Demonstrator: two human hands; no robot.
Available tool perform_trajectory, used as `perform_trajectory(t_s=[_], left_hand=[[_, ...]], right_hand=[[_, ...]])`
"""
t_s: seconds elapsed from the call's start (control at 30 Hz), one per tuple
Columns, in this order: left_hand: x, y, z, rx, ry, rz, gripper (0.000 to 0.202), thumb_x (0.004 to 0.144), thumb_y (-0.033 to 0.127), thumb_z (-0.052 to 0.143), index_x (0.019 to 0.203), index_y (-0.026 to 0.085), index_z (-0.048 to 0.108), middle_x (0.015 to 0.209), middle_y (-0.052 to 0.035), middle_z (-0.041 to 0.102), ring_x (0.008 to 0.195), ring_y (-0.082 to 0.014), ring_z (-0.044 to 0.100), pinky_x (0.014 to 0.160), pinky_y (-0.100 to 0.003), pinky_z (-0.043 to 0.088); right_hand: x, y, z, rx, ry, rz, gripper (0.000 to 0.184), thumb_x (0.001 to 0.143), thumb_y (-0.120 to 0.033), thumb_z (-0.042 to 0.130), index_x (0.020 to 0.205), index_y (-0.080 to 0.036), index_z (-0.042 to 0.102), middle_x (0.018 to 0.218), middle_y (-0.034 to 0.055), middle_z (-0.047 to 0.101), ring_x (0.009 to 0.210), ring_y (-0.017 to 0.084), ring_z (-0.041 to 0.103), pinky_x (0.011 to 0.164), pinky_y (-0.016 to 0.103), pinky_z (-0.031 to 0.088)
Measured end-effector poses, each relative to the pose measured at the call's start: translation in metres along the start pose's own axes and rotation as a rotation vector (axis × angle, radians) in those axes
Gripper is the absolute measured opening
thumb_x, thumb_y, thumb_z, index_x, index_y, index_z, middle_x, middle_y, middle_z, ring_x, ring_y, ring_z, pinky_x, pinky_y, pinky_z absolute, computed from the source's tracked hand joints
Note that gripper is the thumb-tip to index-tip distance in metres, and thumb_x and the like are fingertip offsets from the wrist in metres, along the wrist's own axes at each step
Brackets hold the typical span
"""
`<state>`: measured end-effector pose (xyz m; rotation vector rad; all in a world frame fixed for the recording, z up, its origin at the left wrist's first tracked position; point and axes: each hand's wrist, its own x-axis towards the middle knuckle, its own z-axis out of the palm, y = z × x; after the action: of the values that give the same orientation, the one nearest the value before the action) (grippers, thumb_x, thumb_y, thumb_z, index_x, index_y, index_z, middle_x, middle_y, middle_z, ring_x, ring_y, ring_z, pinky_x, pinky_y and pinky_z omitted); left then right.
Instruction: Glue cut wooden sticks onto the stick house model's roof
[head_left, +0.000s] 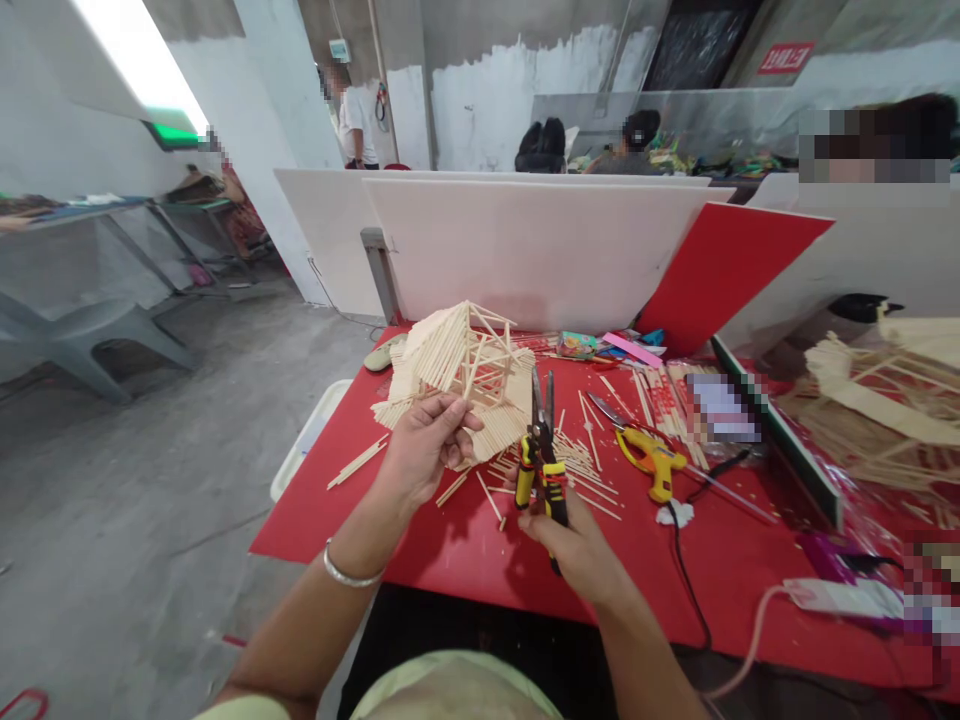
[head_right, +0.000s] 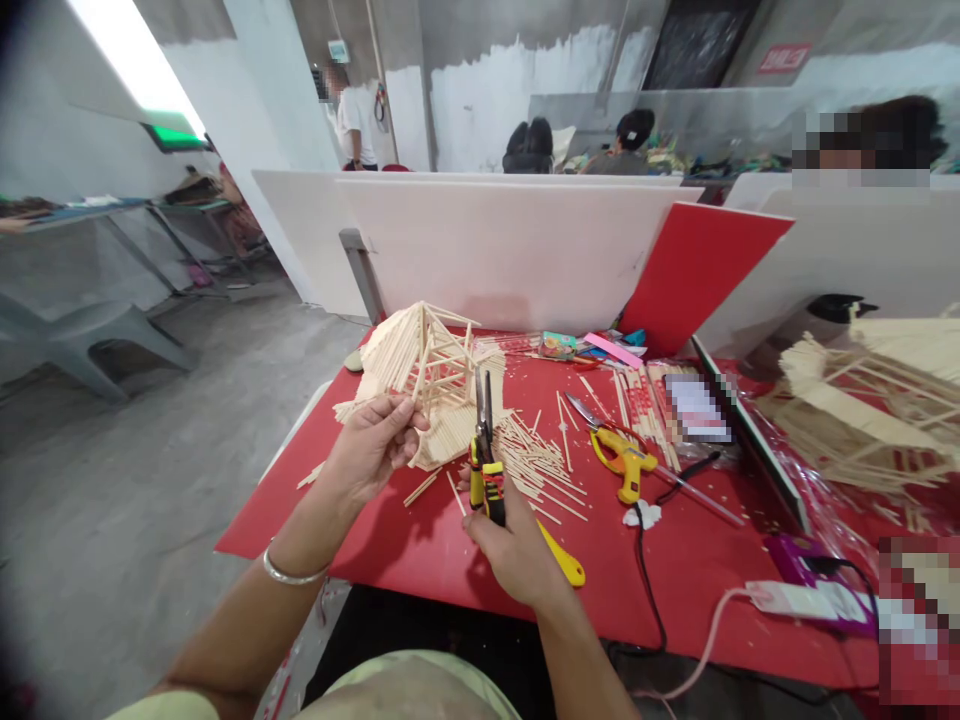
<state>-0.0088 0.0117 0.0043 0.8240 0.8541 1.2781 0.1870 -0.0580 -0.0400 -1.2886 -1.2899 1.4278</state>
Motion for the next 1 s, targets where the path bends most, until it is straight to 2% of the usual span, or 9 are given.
perform_trajectory(t_s=[0.2, 0.37, 0.47, 0.6, 0.7, 0.77, 0.83, 0.9, 1.0], left_hand=[[0.002, -0.006, 0.007, -0.007, 0.003, 0.013, 0.034, 0.074, 0.038, 0.079, 0.087, 0.012, 0.061, 0.073, -0.0028, 0.070, 0.044, -0.0071, 0.059, 0.032, -0.013, 0.036], [-0.004, -0.005, 0.017, 0.018, 0.030, 0.023, 0.035, 0.072, 0.037, 0.081, 0.086, 0.013, 0.061, 0.071, -0.0020, 0.070, 0.043, -0.0066, 0.057, 0.033, -0.014, 0.035], [-0.021, -0.013, 0.027, 0.052, 0.000, 0.018, 0.031, 0.075, 0.038, 0.078, 0.086, 0.015, 0.060, 0.072, -0.0021, 0.070, 0.042, -0.0071, 0.057, 0.033, -0.015, 0.033], [-0.045, -0.054, 0.032, 0.307, -0.151, -0.034, 0.024, 0.085, 0.040, 0.066, 0.087, 0.016, 0.061, 0.071, -0.0041, 0.071, 0.043, -0.0109, 0.059, 0.038, -0.020, 0.037], [-0.049, -0.101, 0.024, 0.700, -0.133, 0.075, 0.023, 0.091, 0.038, 0.056, 0.085, 0.017, 0.065, 0.067, -0.0033, 0.068, 0.049, -0.0125, 0.060, 0.050, -0.023, 0.044], [-0.042, -0.129, 0.017, 1.023, -0.087, 0.191, 0.022, 0.091, 0.033, 0.054, 0.083, 0.018, 0.068, 0.067, -0.0046, 0.068, 0.058, -0.0148, 0.061, 0.059, -0.025, 0.044], [-0.032, -0.148, 0.013, 1.200, -0.055, 0.216, 0.023, 0.090, 0.029, 0.051, 0.082, 0.018, 0.069, 0.070, -0.0072, 0.069, 0.062, -0.0165, 0.062, 0.062, -0.026, 0.042], [-0.022, -0.158, 0.013, 1.297, -0.036, 0.211, 0.024, 0.090, 0.028, 0.049, 0.083, 0.017, 0.069, 0.072, -0.0085, 0.069, 0.065, -0.0178, 0.063, 0.063, -0.026, 0.041], [-0.013, -0.160, 0.015, 1.364, -0.013, 0.182, 0.026, 0.092, 0.029, 0.046, 0.089, 0.017, 0.069, 0.073, -0.0076, 0.069, 0.066, -0.0182, 0.062, 0.062, -0.026, 0.039]], right_hand=[[-0.005, 0.008, -0.003, -0.005, -0.006, 0.003, 0.049, 0.077, -0.029, 0.061, 0.125, -0.022, 0.058, 0.118, 0.0061, 0.064, 0.102, 0.023, 0.058, 0.083, 0.034, 0.047], [-0.015, 0.021, -0.006, 0.031, 0.011, 0.042, 0.043, 0.079, -0.029, 0.061, 0.121, -0.021, 0.060, 0.106, 0.0048, 0.065, 0.082, 0.018, 0.057, 0.075, 0.032, 0.047], [-0.026, 0.032, -0.012, 0.056, 0.023, 0.063, 0.035, 0.079, -0.036, 0.066, 0.110, -0.020, 0.065, 0.099, 0.0050, 0.067, 0.084, 0.019, 0.059, 0.077, 0.033, 0.048], [-0.042, 0.056, -0.029, 0.106, 0.057, 0.114, 0.039, 0.080, -0.053, 0.067, 0.094, -0.016, 0.069, 0.089, 0.0071, 0.070, 0.086, 0.022, 0.064, 0.084, 0.037, 0.049], [-0.051, 0.072, -0.048, 0.141, 0.113, 0.178, 0.050, 0.083, -0.062, 0.059, 0.093, -0.013, 0.068, 0.080, 0.0087, 0.069, 0.077, 0.023, 0.065, 0.076, 0.038, 0.051], [-0.051, 0.075, -0.061, -0.045, 0.168, 0.178, 0.055, 0.086, -0.064, 0.053, 0.101, -0.013, 0.067, 0.082, 0.0104, 0.070, 0.079, 0.025, 0.066, 0.074, 0.037, 0.051], [-0.046, 0.071, -0.073, -0.417, 0.249, 0.166, 0.060, 0.088, -0.065, 0.048, 0.119, -0.016, 0.063, 0.099, 0.0136, 0.071, 0.091, 0.029, 0.066, 0.079, 0.039, 0.049], [-0.035, 0.065, -0.080, -0.827, 0.340, 0.183, 0.068, 0.088, -0.066, 0.044, 0.138, -0.019, 0.052, 0.115, 0.0171, 0.067, 0.102, 0.033, 0.064, 0.084, 0.042, 0.047], [-0.013, 0.063, -0.084, -1.225, 0.427, 0.234, 0.076, 0.090, -0.065, 0.040, 0.147, -0.016, 0.040, 0.113, 0.0211, 0.065, 0.104, 0.036, 0.062, 0.084, 0.044, 0.044]])
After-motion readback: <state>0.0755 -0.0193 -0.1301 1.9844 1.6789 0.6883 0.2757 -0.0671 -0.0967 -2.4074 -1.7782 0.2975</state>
